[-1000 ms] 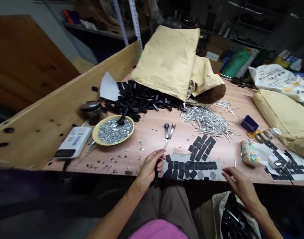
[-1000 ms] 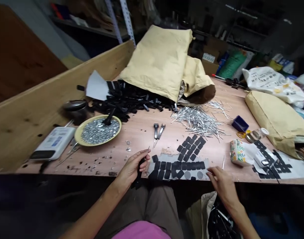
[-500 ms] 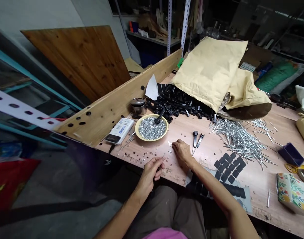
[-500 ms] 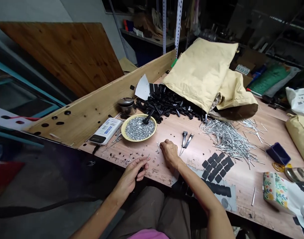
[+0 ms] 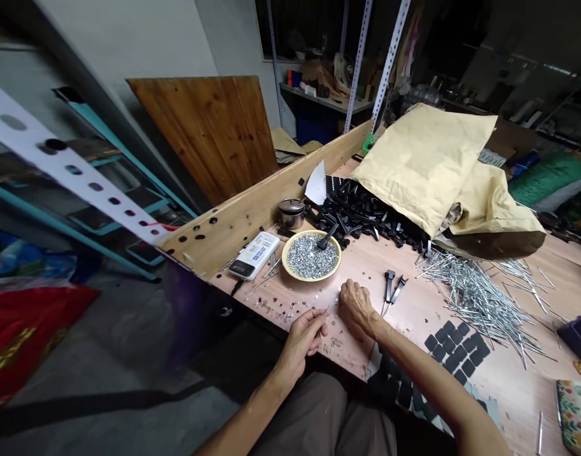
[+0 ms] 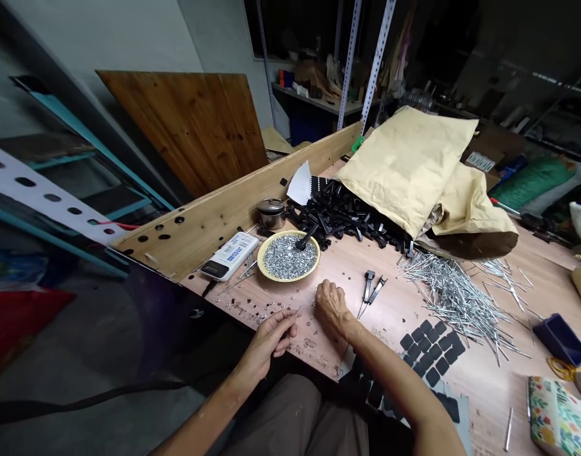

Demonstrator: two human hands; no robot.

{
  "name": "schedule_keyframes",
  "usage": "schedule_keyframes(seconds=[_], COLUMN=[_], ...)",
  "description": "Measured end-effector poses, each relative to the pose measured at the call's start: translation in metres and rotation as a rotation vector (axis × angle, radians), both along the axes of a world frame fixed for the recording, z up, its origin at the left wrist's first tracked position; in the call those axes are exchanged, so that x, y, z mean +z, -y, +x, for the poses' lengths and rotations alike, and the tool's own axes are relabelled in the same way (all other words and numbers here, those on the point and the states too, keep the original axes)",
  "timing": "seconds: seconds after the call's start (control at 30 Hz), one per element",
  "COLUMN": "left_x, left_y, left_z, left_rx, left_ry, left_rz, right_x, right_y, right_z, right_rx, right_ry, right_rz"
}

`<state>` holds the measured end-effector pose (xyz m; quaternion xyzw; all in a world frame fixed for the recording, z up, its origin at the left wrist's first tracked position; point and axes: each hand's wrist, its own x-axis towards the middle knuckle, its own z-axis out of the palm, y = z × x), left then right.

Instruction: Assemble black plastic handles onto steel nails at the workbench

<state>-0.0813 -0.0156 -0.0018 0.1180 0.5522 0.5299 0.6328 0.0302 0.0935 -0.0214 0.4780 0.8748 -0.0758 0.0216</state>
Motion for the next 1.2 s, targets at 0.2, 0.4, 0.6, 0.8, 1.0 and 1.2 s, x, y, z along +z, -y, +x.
schedule_keyframes(seconds=[0.2, 0.4, 0.6, 0.8, 1.0, 1.2], left_x=[0.01, 0.017, 0.022, 0.019, 0.019, 0.024], left_y=[0.001, 0.001, 0.003, 0.007, 0.005, 0.004], left_z=[0.007, 0.029, 0.038, 0.038, 0.032, 0.037], left_rx=[-0.088, -0.226, -0.27, -0.384, -0.574, -0.661], left_ry=[0.013, -0.024, -0.113, -0.183, -0.465, -0.419], left_rz=[0.081, 0.144, 0.193, 0.233, 0.404, 0.405], right_x=[0.024, 0.034, 0.036, 0.045, 0.055, 0.058], right_y=[0.009, 0.052, 0.062, 0.058, 0.056, 0.06], right_z=[0.026, 0.044, 0.058, 0.081, 0.105, 0.112], right_rx=[-0.214, -0.372, -0.388, -0.248, -0.196, -0.024], right_ry=[-0.51, -1.18, -1.334, -1.26, -1.117, -1.033], right_rz=[-0.231, -0.574, -0.583, -0.682, -0.938, -0.663])
